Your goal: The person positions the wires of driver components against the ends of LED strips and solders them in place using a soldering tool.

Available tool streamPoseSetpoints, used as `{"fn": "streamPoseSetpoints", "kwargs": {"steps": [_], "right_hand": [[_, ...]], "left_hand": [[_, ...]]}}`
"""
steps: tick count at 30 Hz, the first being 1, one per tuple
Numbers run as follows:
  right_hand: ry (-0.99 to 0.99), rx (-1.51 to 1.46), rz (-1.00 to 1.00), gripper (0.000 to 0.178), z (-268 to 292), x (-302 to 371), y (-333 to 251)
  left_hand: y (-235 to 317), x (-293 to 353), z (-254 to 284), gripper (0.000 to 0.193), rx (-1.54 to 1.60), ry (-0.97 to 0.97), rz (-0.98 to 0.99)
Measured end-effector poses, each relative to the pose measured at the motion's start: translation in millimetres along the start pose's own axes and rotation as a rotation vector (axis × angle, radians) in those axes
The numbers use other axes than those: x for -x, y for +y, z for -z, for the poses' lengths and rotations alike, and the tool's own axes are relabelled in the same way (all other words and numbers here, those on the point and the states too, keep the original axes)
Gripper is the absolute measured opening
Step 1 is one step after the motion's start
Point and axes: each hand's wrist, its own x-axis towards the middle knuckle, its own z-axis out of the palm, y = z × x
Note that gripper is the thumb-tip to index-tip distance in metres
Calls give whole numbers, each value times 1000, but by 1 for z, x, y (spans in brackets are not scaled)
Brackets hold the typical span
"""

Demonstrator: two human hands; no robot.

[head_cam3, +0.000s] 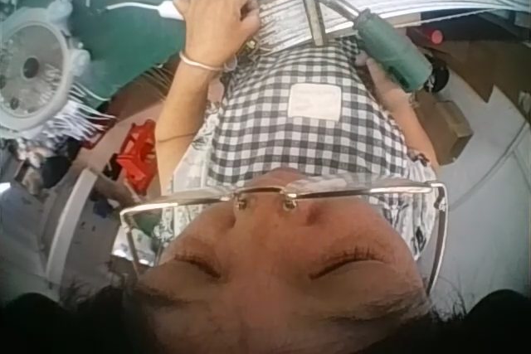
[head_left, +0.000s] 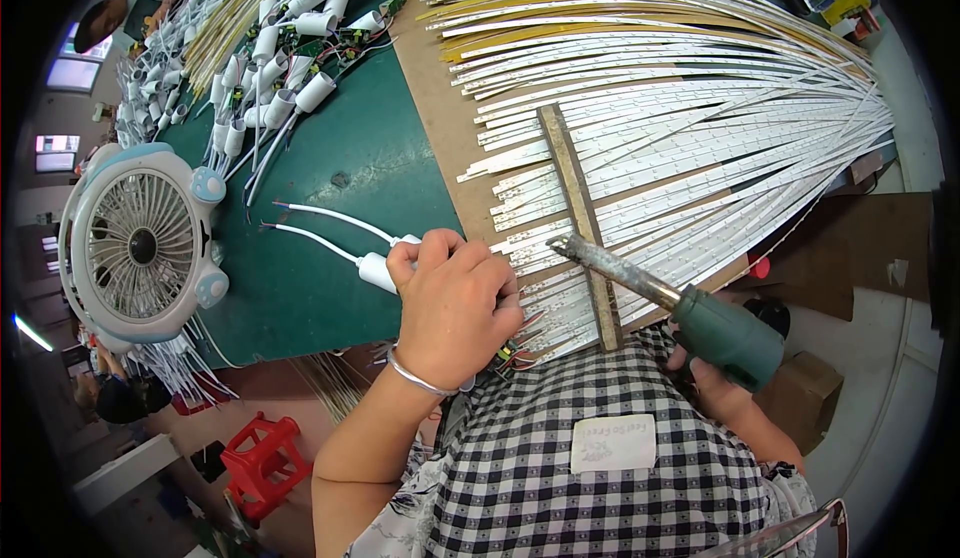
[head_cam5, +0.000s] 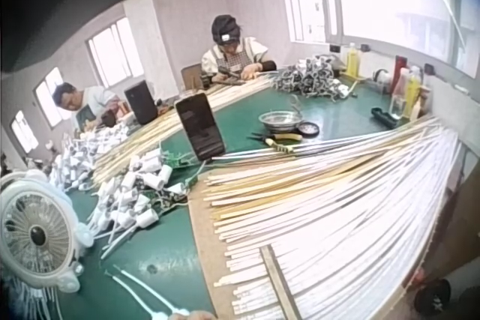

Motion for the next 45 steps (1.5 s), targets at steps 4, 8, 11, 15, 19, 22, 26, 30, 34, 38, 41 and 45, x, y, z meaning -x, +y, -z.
{"fn": "streamPoseSetpoints", "kwargs": {"steps": [4,8,11,15,19,22,26,30,34,38,41,45], "right_hand": [[22,-37,31,49,3,-7,2],[263,-406,41,56,-8,-39,-10],[273,-578,78,56,-13,-65,-13],[164,-683,70,53,-13,-82,-6],[187,-701,76,51,-16,-86,-1],[164,-684,102,51,-15,-87,2],[170,-688,123,51,-15,-88,4],[176,-698,125,50,-16,-89,4],[178,-709,132,49,-17,-89,4],[179,-702,139,49,-17,-89,4],[183,-696,149,49,-18,-89,4],[192,-693,147,49,-18,-89,5]], "left_hand": [[0,0,0,8,-4,-1,2],[1,1,-2,8,-18,12,-1],[0,2,-1,8,-25,21,0],[1,1,0,8,-22,8,-15],[3,1,1,8,-29,5,-8],[3,1,1,8,-49,9,-7],[4,1,2,8,-58,5,-5],[4,1,2,8,-61,13,-6],[4,2,1,8,-57,21,-9],[4,2,2,8,-56,23,-15],[3,2,3,7,-54,25,-23],[3,2,10,10,-43,-35,-58]]}}
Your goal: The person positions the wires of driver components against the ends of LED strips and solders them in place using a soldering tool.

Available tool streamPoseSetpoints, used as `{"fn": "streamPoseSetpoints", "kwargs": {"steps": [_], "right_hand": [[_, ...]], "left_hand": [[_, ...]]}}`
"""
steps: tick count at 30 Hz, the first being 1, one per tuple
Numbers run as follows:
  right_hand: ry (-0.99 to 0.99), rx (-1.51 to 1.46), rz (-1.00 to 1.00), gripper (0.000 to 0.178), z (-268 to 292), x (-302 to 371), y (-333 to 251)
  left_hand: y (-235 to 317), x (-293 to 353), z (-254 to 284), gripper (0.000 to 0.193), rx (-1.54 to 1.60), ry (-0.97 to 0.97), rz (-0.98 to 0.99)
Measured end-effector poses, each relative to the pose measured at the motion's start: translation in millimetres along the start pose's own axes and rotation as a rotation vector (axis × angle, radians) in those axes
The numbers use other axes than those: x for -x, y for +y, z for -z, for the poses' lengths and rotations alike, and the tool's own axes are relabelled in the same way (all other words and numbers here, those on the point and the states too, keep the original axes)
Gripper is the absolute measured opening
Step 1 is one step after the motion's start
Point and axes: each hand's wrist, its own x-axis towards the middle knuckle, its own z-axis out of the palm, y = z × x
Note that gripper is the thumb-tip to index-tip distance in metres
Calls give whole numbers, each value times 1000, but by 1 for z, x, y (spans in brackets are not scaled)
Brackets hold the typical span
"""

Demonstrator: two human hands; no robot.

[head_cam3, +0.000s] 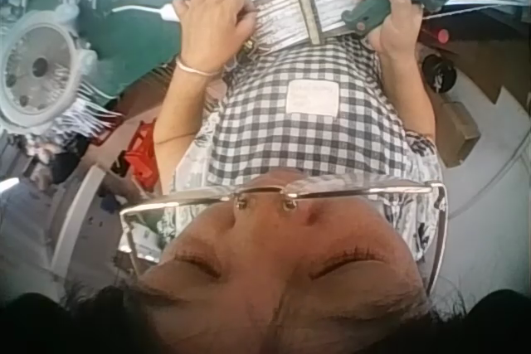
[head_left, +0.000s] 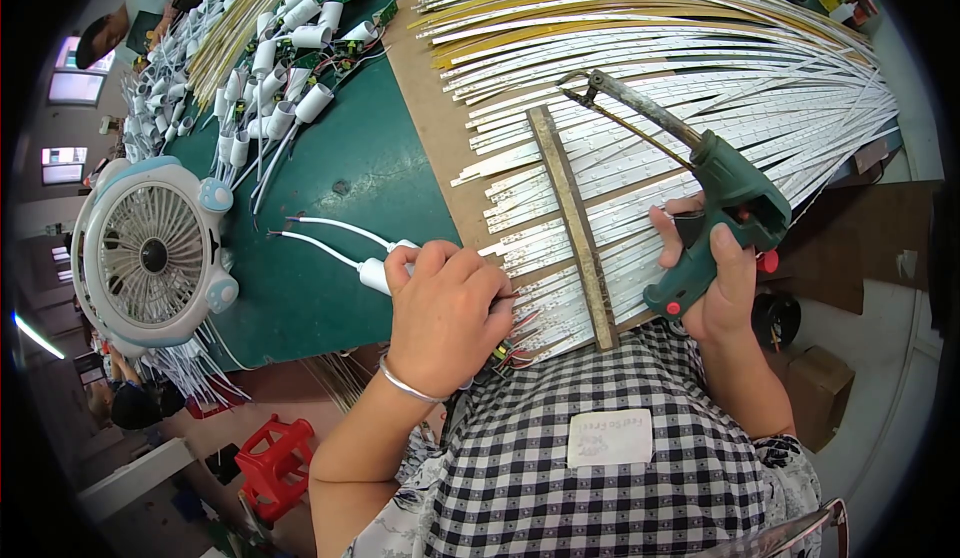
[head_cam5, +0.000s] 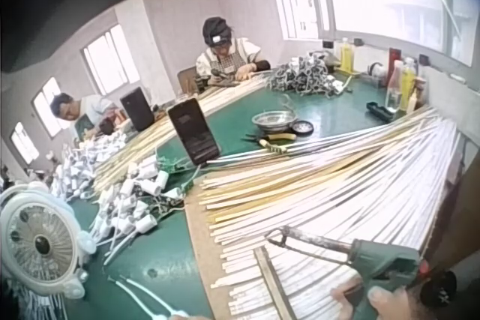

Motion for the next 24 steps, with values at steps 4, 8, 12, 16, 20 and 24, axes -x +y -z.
{"fn": "streamPoseSetpoints", "kwargs": {"steps": [4,8,12,16,20,24], "right_hand": [[-4,-4,7,49,1,0,1],[4,-1,1,49,1,1,0],[23,19,-6,50,-2,1,-1],[-16,51,-35,47,0,1,-4],[-12,54,-41,47,0,1,-5],[-22,56,-35,47,1,1,-4]], "left_hand": [[-5,2,9,17,-11,-94,-77],[-7,3,0,19,-64,-88,-80],[-6,6,-11,17,89,65,-53],[-2,6,-10,13,228,92,-19],[-5,6,-11,10,246,55,-10],[-4,5,-12,9,257,68,35]]}}
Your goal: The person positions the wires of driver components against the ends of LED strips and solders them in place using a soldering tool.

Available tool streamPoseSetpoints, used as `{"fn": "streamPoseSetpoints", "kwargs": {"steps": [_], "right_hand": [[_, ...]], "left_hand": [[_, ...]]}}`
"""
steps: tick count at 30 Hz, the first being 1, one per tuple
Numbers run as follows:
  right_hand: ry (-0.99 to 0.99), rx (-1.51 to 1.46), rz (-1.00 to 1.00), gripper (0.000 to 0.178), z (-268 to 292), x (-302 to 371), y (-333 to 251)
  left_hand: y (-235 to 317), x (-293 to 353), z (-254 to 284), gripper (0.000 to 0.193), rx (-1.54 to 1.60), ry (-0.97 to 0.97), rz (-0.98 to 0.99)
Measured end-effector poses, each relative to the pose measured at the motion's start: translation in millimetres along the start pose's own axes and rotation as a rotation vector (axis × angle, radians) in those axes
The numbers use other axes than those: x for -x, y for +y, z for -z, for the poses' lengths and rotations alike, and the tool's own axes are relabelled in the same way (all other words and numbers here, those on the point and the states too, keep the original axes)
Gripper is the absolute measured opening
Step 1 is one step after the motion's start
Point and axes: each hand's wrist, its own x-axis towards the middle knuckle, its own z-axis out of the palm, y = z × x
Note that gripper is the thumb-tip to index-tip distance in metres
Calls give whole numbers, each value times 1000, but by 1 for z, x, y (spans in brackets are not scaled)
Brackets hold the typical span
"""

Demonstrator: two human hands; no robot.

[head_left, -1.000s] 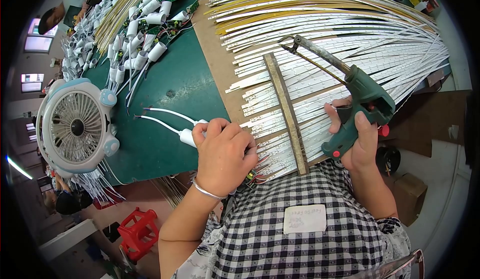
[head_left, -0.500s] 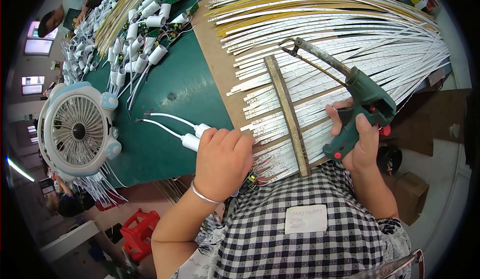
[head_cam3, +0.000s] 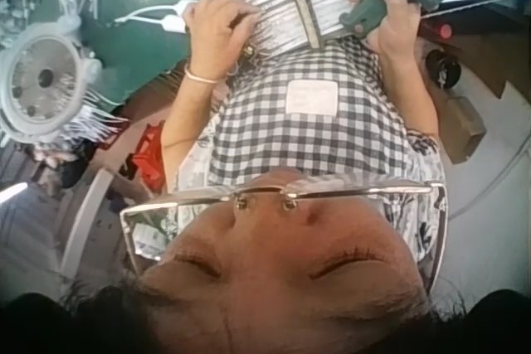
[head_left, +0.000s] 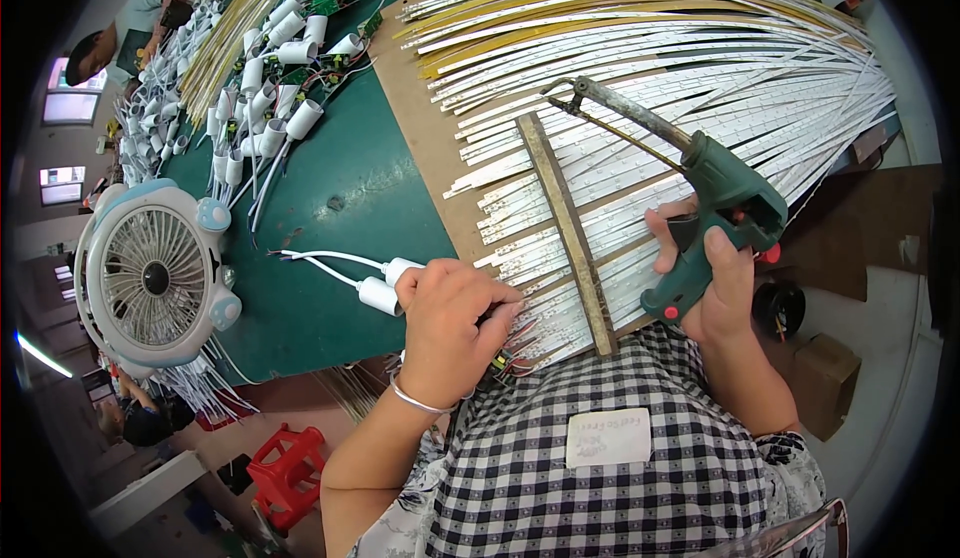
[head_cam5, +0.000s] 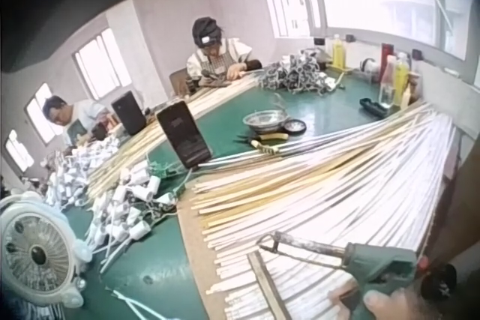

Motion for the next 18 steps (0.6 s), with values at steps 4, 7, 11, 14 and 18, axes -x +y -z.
{"fn": "streamPoseSetpoints", "kwargs": {"steps": [4,7,11,14,18], "right_hand": [[9,2,-5,47,0,0,0],[-6,-13,16,47,1,1,1],[7,30,1,49,-4,9,-7],[-66,151,-11,61,-1,31,-18],[-194,486,-151,59,28,65,-33]], "left_hand": [[1,-2,-4,10,-61,16,-12],[3,-6,-7,11,-107,24,-18],[-1,-9,-10,12,-113,26,-53],[-1,-11,-6,12,-126,-11,-80],[-3,-14,-2,11,-103,-64,-97]]}}
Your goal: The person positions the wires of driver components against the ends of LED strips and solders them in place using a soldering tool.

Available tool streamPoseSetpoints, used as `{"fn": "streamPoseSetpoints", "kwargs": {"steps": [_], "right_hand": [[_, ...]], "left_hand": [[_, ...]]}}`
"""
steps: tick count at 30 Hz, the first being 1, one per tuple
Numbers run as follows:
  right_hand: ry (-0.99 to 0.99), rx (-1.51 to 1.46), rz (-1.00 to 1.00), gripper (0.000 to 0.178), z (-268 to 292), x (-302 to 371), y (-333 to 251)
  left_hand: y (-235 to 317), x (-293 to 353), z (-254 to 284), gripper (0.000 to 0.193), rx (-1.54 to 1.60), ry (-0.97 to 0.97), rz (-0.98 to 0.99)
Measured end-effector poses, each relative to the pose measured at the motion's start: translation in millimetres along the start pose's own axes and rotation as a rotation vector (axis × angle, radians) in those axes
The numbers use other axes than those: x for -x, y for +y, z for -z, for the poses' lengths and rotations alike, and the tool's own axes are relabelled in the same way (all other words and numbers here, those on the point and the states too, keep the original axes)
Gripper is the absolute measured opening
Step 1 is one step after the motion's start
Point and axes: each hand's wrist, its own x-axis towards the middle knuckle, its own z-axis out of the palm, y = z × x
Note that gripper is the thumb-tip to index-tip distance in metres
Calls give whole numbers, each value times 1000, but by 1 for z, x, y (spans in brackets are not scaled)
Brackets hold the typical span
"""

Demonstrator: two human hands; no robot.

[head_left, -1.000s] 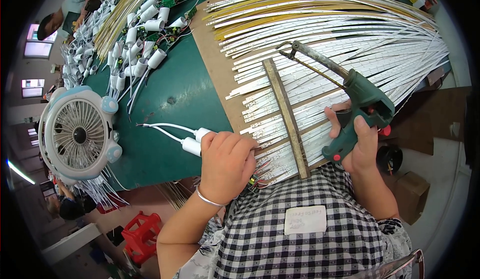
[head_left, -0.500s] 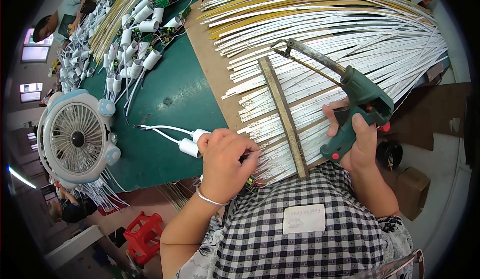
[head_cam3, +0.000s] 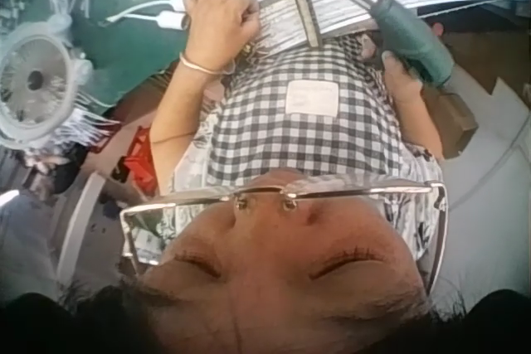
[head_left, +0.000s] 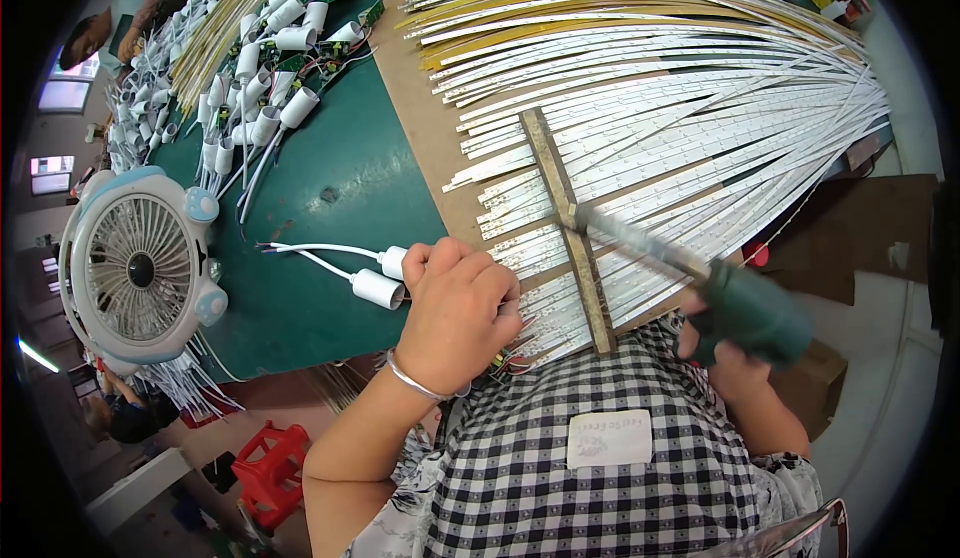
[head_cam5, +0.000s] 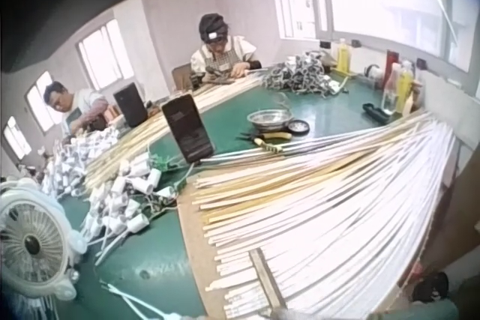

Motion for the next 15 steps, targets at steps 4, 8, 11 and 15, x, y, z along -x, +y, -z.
{"fn": "streamPoseSetpoints", "kwargs": {"steps": [4,8,11,15], "right_hand": [[-123,412,-6,35,7,18,-14],[-125,798,319,29,-2,15,-19],[-152,808,286,30,0,18,-11],[-260,814,311,31,-2,10,-17]], "left_hand": [[-2,-1,3,11,24,-31,-20],[-3,-2,1,12,6,-18,-42],[-4,-2,2,12,-2,-16,-51],[-5,0,1,12,-1,0,-60]]}}
